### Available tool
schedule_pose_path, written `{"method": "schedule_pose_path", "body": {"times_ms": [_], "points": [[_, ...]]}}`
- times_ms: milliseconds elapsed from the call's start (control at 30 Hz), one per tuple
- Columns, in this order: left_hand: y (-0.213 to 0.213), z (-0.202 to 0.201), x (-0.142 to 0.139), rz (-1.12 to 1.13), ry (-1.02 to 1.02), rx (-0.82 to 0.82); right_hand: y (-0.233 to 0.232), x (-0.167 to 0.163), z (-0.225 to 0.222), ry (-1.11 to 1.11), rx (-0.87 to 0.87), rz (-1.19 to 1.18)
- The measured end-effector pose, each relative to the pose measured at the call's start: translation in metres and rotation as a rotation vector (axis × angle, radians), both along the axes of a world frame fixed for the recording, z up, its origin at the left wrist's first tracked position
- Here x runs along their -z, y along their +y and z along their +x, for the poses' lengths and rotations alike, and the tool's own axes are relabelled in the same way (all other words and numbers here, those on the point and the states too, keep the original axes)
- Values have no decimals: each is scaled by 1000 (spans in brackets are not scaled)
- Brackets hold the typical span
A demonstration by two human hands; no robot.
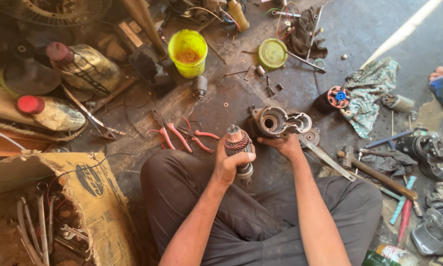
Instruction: The person sits on the floor of a repair workshop holding a starter motor armature and files its copper commutator with a flat file, rotating the part to work around it. They then fit the armature into the motor housing and pour liquid from a plastic bottle onto the assembly.
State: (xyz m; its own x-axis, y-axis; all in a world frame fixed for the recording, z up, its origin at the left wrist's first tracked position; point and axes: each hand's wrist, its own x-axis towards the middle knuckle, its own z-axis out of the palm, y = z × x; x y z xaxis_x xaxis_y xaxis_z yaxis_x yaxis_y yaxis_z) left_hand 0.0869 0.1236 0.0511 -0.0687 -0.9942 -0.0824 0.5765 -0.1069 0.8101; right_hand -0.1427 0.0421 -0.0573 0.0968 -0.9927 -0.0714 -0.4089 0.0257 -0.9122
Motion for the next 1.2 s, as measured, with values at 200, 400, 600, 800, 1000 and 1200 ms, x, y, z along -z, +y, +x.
{"method": "schedule_pose_path", "body": {"times_ms": [200,400,600,800,1000,1200], "points": [[3,-6,-7,-55,53,38,48,-6,-8,145,-124,83],[7,-12,-24,-188,93,122,103,-32,1,-40,-238,-67],[-7,-38,-40,-392,-115,161,112,-19,0,-10,-235,33],[-6,-59,-22,-421,-263,72,108,9,-7,-46,-241,100],[1,-59,-4,-427,-403,19,106,25,-8,-27,-273,72],[3,-55,-14,-437,-587,68,110,29,-16,1,-213,112]]}}
